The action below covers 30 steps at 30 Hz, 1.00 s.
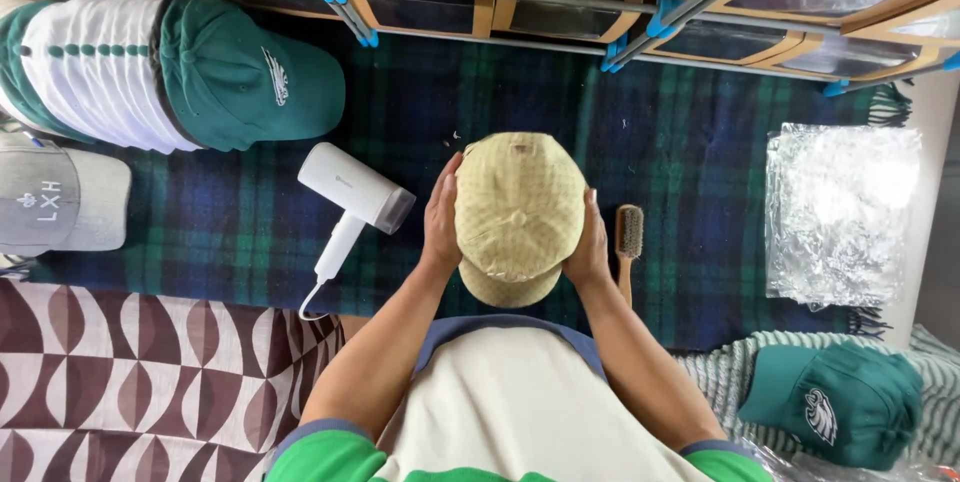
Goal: The person cleans a beige woven hat by first brushing its surface with a wooden brush. They then use a white hairdryer to blow air onto the hat, moving it around to cover different areas. Finally, they brush the hat again with the wooden brush.
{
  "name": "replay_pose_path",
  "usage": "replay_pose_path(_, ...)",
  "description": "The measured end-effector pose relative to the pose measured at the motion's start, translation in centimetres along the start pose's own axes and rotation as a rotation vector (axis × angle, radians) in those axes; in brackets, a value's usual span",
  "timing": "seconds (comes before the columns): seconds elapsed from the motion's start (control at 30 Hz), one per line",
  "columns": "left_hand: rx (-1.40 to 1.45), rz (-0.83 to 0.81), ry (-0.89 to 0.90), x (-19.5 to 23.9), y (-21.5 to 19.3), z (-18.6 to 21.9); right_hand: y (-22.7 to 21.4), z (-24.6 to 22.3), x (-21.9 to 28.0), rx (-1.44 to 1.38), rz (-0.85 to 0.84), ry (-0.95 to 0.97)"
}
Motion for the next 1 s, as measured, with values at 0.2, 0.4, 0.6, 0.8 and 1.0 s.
replay_pose_path(0.2, -0.28, -0.121, 0.14, -3.4, -2.5, -1.1, -4.0, 5.7, -1.3, 0.177, -0.134, -0.278)
replay_pose_path(0.4, -0.321, -0.356, 0.1, -6.6, -0.3, 0.1, 0.6, -1.8, -3.0, 0.396, -0.292, -0.154)
replay_pose_path(0.6, -0.381, -0.213, -0.056, -7.0, -1.2, -0.6, -0.3, 1.7, -6.0, 0.321, -0.101, 0.09)
replay_pose_path(0.8, -0.139, 0.049, -0.196, 0.9, -7.9, -6.3, -6.3, 7.4, 1.6, -0.084, 0.045, 0.189)
replay_pose_path(1.0, -0.053, 0.036, -0.39, 6.0, -7.9, -8.9, -5.8, 12.2, 8.2, -0.246, 0.001, 0.39)
Point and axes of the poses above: each hand's wrist, its own x-axis away from the middle knuckle, its own y-axis out of the palm, z = x × y, the point moved 2 cm from there along -x, towards the middle knuckle, and after that the axes turned 2 degrees about z, right-handed, at the moved point
